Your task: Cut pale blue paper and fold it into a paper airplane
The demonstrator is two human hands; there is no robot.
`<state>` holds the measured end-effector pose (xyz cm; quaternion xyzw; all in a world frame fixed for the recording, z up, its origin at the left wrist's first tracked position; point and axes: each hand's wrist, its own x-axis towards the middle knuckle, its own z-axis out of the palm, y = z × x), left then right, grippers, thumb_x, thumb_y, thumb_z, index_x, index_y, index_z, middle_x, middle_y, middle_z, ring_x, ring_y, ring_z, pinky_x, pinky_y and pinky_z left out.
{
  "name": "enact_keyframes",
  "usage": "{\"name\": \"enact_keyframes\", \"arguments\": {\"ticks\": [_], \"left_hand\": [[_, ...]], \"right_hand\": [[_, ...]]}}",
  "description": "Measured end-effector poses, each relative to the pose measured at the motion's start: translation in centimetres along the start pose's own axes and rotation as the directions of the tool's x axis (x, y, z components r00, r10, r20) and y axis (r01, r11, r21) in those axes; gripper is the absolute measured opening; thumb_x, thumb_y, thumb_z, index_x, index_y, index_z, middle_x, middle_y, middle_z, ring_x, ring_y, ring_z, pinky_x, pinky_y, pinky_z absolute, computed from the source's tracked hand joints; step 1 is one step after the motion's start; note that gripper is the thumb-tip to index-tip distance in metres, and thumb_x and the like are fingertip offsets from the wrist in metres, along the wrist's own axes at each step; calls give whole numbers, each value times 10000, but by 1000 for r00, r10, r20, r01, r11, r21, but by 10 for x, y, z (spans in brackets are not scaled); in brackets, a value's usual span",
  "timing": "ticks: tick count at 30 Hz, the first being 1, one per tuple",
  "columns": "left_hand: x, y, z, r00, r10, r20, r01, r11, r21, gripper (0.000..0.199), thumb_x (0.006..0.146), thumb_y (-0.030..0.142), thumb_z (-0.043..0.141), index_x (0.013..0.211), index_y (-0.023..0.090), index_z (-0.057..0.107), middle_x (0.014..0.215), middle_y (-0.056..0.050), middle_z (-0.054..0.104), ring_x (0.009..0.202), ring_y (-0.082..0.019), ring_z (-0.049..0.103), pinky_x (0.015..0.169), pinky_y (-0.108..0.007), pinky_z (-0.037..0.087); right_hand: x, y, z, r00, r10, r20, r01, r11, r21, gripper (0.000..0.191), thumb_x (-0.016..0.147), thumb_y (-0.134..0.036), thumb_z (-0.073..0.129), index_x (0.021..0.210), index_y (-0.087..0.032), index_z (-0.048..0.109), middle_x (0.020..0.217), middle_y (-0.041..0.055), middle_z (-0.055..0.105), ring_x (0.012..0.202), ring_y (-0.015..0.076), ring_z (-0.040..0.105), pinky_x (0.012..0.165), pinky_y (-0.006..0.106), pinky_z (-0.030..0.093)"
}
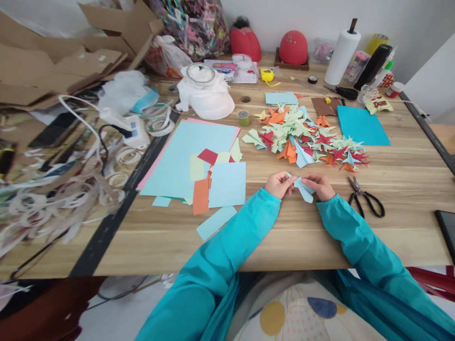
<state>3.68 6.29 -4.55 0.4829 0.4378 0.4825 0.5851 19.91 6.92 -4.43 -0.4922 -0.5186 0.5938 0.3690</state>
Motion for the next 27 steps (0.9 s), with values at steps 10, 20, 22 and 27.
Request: {"name": "enact_keyframes", "arguments": {"ticks": [10, 20, 22, 27], "left_hand": [[3, 1, 1, 972, 49, -229, -69, 994, -80, 377, 626, 479, 658, 532, 151, 497, 429, 40, 525, 316, -58, 450, 336, -193, 351], [-5, -5, 9, 989, 48, -138, -49, 999, -3, 362, 641, 469, 645, 542, 152, 503, 466, 27, 549, 338, -64, 481, 344, -189, 363], [-5, -4, 8, 994, 27, -108, -29, 999, -17, 362, 623, 465, 660, 538, 151, 501, 463, 23, 551, 335, -69, 481, 343, -194, 365], [-3, -3, 3, 999, -23, 26, 24, 999, -31, 327, 564, 420, 717, 637, 137, 571, 451, 22, 561, 383, -81, 511, 401, -198, 410]], "right_hand": [[2, -4, 6, 994, -18, -106, 46, 962, 269, 608, 551, -451, 720, 1075, -217, 522, 848, 40, 668, 714, 196, 630, 542, 277, 481], [1, -5, 8, 987, -75, -145, 92, 989, 113, 847, 401, -313, 809, 1166, -194, 467, 677, -13, 655, 591, 142, 593, 575, 266, 474], [0, -6, 6, 986, -72, -147, 84, 993, 78, 846, 403, -305, 808, 1171, -186, 475, 672, -13, 655, 573, 138, 587, 563, 262, 471], [0, -8, 2, 995, -68, -69, 70, 997, 22, 849, 426, -284, 802, 1197, -167, 466, 661, -7, 662, 564, 138, 586, 558, 257, 467]]}}
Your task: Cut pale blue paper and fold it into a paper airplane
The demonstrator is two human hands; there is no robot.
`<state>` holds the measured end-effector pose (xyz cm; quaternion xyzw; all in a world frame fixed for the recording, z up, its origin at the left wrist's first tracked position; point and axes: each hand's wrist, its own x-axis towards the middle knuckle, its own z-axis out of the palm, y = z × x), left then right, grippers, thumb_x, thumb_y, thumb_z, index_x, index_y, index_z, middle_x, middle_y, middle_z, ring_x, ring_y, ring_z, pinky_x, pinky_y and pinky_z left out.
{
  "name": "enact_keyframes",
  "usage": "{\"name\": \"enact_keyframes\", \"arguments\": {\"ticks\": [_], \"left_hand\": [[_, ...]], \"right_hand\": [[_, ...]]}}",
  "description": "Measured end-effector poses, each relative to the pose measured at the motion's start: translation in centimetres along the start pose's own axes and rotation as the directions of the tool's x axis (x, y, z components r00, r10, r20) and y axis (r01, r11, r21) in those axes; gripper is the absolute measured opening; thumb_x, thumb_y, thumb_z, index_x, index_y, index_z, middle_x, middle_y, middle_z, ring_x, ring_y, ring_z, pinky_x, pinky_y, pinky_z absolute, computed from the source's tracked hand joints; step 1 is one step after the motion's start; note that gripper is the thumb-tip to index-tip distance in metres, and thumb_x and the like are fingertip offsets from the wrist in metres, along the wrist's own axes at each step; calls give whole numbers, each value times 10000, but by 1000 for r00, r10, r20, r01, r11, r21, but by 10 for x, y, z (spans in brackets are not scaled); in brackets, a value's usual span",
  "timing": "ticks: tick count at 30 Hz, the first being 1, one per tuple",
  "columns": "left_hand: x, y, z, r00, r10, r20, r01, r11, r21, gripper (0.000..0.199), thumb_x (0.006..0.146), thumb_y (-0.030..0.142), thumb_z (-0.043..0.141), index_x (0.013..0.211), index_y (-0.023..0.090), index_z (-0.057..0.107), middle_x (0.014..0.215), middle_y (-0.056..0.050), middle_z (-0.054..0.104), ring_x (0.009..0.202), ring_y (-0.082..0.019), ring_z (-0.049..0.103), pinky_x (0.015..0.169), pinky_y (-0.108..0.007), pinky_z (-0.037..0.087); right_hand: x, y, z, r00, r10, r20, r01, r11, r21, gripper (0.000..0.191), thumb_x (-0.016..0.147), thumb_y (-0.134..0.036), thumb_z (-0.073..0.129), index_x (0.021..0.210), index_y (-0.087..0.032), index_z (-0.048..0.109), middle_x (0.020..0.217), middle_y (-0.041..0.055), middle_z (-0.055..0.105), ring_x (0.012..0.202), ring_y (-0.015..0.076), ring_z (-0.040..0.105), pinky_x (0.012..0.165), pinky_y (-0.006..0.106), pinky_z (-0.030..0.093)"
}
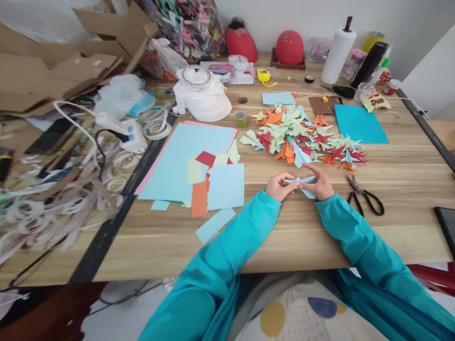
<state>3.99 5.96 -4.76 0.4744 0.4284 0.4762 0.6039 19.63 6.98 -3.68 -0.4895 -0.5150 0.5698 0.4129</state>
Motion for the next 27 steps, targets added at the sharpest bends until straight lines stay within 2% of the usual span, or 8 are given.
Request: {"name": "enact_keyframes", "arguments": {"ticks": [3, 8, 12, 15, 20, 27], "left_hand": [[0, 1, -1, 998, -23, 58, 22, 1000, 14, 337, 578, 435, 705, 582, 125, 571, 476, 2, 578, 376, -75, 506, 398, -199, 406], [1, 3, -2, 999, -30, -16, 29, 999, -43, 383, 556, 480, 704, 556, 136, 535, 467, 2, 579, 333, -90, 498, 354, -213, 397], [3, 2, -3, 994, 2, -110, -7, 999, -51, 390, 563, 487, 696, 547, 139, 521, 466, 8, 582, 332, -85, 500, 353, -206, 403], [3, 1, -2, 992, 8, -125, -14, 999, -49, 374, 576, 469, 694, 557, 133, 530, 483, 5, 593, 345, -85, 512, 367, -205, 419], [2, 0, -1, 996, -13, -89, 9, 999, -49, 366, 557, 456, 708, 560, 126, 550, 498, -6, 606, 359, -96, 529, 374, -213, 440], [4, -8, -10, 999, -15, 31, 13, 998, 69, 326, 547, 406, 730, 652, 110, 642, 562, -38, 643, 490, -144, 600, 487, -260, 504]], "right_hand": [[-1, 0, 1, 1000, -15, -3, 15, 1000, -9, 848, 426, -279, 804, 1193, -164, 462, 661, -11, 656, 551, 128, 577, 549, 249, 460], [-2, -1, 6, 998, -64, -28, 66, 994, 83, 812, 441, -275, 807, 1160, -178, 443, 618, -39, 613, 528, 108, 548, 502, 223, 443], [-2, 0, 9, 998, -60, -8, 61, 982, 181, 660, 424, -284, 816, 999, -188, 507, 719, -11, 633, 633, 136, 585, 536, 240, 475], [-1, 2, 9, 999, -39, 35, 33, 988, 154, 474, 468, -328, 798, 855, -163, 582, 731, 11, 646, 629, 138, 579, 523, 246, 472], [-1, 6, 6, 999, -25, 23, 22, 995, 98, 285, 506, -324, 784, 697, -152, 659, 611, -1, 646, 530, 103, 546, 545, 244, 462], [1, 12, 1, 998, -56, 2, 56, 997, 48, 260, 517, -325, 780, 666, -149, 660, 546, -1, 633, 475, 111, 545, 493, 249, 452]]}}
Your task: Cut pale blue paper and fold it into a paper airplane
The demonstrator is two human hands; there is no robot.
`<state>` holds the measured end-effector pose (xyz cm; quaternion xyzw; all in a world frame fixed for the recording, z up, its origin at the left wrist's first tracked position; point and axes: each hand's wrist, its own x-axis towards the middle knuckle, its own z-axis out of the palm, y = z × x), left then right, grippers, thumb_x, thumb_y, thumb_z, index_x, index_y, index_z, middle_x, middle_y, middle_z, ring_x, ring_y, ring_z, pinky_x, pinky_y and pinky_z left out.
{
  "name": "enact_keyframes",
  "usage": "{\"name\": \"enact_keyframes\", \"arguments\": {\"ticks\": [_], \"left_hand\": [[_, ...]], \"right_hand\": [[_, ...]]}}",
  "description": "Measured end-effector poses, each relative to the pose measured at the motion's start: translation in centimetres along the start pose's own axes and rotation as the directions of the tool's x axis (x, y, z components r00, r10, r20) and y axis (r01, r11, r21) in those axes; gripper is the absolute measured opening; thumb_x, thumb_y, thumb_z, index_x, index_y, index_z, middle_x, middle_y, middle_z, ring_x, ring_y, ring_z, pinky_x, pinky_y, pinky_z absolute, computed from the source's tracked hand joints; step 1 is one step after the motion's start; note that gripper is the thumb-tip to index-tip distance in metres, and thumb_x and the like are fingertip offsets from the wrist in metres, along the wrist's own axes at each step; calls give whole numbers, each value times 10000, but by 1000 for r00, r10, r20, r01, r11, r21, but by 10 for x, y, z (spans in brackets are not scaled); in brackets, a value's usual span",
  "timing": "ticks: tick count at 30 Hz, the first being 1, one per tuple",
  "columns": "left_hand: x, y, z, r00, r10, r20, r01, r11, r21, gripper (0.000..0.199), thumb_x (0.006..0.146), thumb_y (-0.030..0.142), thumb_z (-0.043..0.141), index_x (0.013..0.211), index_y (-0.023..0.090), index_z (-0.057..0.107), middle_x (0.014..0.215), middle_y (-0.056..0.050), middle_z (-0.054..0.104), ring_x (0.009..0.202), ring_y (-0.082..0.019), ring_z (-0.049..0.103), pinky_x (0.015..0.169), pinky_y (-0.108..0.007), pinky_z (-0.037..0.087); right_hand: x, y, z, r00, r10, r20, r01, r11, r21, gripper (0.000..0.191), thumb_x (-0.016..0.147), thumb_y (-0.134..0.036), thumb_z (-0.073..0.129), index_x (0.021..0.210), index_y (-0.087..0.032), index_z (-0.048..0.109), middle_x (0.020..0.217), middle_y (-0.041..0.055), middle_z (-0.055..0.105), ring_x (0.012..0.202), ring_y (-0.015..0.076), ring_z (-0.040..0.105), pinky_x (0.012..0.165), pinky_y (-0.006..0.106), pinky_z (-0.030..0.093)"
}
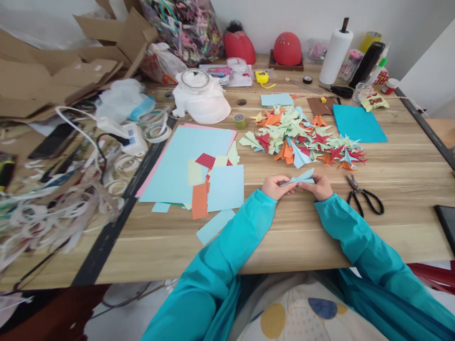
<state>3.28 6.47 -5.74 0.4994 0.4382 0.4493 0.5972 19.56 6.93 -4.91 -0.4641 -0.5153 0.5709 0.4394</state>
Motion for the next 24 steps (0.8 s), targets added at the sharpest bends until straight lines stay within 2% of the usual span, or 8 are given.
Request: {"name": "enact_keyframes", "arguments": {"ticks": [3, 5, 8, 12, 16, 19, 24], "left_hand": [[0, 0, -5, 993, 106, 46, -111, 983, 143, 295, 576, 370, 725, 731, 124, 681, 653, -38, 667, 590, -134, 603, 560, -234, 488], [0, 1, -7, 981, 178, 78, -192, 947, 256, 258, 600, 361, 713, 712, 129, 689, 645, -25, 652, 585, -116, 573, 533, -208, 450], [-1, 3, -7, 974, 201, 101, -224, 915, 336, 245, 627, 363, 692, 680, 125, 687, 600, -16, 621, 544, -100, 535, 489, -196, 416], [-1, 2, -5, 985, 130, 111, -153, 961, 229, 237, 644, 340, 679, 729, 119, 680, 639, -31, 646, 559, -108, 573, 556, -218, 477], [-1, 2, -4, 995, 47, 87, -56, 992, 109, 240, 625, 347, 689, 655, 113, 643, 551, -26, 625, 507, -110, 576, 533, -233, 498], [-2, 3, -4, 995, 33, 90, -40, 996, 77, 244, 612, 344, 701, 630, 113, 627, 519, -19, 612, 481, -102, 564, 509, -227, 492], [-1, 4, -4, 993, 31, 117, -35, 999, 38, 243, 594, 333, 715, 606, 109, 621, 510, -16, 607, 473, -96, 557, 504, -220, 483]], "right_hand": [[0, -1, 0, 1000, -5, 8, 6, 999, -33, 262, 514, -336, 779, 659, -153, 661, 519, -3, 620, 460, 115, 541, 473, 250, 448], [-1, -3, 1, 1000, -13, 9, 13, 999, -39, 262, 510, -338, 779, 658, -156, 662, 518, -4, 621, 461, 117, 544, 476, 254, 456], [-2, -5, 2, 1000, -27, 1, 27, 999, -47, 252, 516, -326, 777, 664, -158, 662, 529, -1, 629, 471, 118, 553, 491, 256, 468], [-3, -5, 2, 998, -51, 33, 53, 996, -69, 235, 543, -325, 765, 668, -154, 663, 535, 5, 633, 475, 119, 556, 488, 253, 466], [-3, -2, 2, 993, -93, 68, 97, 994, -57, 245, 549, -313, 765, 708, -154, 668, 590, 11, 655, 522, 131, 583, 531, 266, 492], [-3, 1, 2, 989, -114, 95, 119, 992, -50, 255, 554, -303, 766, 743, -157, 677, 655, 22, 677, 580, 145, 609, 582, 281, 513], [-2, 0, 2, 988, -111, 105, 118, 992, -54, 240, 553, -312, 765, 725, -163, 689, 650, 22, 679, 581, 147, 608, 582, 282, 516]]}}
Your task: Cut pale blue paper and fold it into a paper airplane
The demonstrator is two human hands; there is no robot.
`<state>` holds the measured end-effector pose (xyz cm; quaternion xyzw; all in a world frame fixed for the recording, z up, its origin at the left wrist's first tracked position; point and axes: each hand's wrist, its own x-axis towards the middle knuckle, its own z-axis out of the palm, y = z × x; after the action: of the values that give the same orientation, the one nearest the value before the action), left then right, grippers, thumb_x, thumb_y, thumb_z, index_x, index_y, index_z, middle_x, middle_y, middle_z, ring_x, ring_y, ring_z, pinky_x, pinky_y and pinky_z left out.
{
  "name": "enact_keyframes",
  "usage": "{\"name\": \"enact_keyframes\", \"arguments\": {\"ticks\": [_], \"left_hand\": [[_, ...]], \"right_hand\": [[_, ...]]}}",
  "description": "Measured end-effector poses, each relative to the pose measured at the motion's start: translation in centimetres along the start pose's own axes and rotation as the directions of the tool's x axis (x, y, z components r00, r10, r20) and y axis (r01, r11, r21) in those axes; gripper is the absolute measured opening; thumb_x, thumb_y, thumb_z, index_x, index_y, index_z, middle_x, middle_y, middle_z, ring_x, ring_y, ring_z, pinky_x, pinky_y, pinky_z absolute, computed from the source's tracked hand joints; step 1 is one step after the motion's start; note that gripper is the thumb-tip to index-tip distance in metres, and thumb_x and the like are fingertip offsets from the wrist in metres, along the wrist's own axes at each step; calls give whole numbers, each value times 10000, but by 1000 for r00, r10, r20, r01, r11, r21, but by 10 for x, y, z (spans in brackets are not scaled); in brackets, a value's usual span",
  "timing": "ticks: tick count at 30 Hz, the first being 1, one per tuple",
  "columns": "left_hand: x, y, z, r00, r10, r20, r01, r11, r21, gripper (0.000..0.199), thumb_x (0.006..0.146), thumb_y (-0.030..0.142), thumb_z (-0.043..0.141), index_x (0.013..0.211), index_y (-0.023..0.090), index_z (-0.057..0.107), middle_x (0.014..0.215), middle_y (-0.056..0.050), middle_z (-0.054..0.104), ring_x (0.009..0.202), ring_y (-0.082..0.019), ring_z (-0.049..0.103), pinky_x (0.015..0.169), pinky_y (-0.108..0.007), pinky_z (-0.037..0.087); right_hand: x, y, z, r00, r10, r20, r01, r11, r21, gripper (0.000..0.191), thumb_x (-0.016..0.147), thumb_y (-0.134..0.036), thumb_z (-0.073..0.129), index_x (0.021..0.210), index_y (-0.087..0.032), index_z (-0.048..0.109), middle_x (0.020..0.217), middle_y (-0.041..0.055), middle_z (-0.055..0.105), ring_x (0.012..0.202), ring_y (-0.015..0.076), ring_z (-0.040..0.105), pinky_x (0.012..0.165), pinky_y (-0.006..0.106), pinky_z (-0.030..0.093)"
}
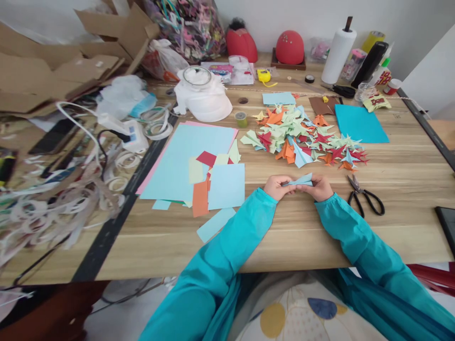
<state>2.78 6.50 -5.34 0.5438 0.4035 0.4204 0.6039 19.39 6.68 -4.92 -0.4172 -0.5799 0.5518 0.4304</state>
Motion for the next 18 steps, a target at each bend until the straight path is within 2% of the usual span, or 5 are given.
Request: {"name": "enact_keyframes", "arguments": {"ticks": [6, 12, 18], "left_hand": [[1, 2, 1, 997, -43, 58, 48, 996, -73, 273, 578, 353, 722, 629, 99, 638, 532, -30, 624, 484, -109, 569, 516, -239, 489], [-1, 2, 1, 998, -57, 23, 58, 997, -53, 242, 578, 331, 718, 590, 104, 633, 504, -28, 616, 460, -105, 557, 496, -228, 473], [-1, 3, 2, 992, -123, 2, 123, 987, -103, 252, 524, 324, 744, 543, 113, 607, 490, -22, 610, 456, -122, 571, 500, -251, 483]], "right_hand": [[1, -2, -2, 1000, 20, 5, -20, 1000, 17, 216, 545, -302, 769, 687, -160, 690, 591, 5, 656, 523, 115, 571, 529, 246, 486], [-1, 0, -1, 1000, -1, 23, 2, 999, -52, 234, 585, -344, 744, 724, -163, 691, 588, 5, 644, 513, 115, 559, 503, 245, 466], [-1, -3, 0, 1000, -7, 6, 8, 998, -62, 238, 578, -384, 740, 655, -165, 691, 568, 7, 635, 513, 121, 541, 507, 259, 458]]}}
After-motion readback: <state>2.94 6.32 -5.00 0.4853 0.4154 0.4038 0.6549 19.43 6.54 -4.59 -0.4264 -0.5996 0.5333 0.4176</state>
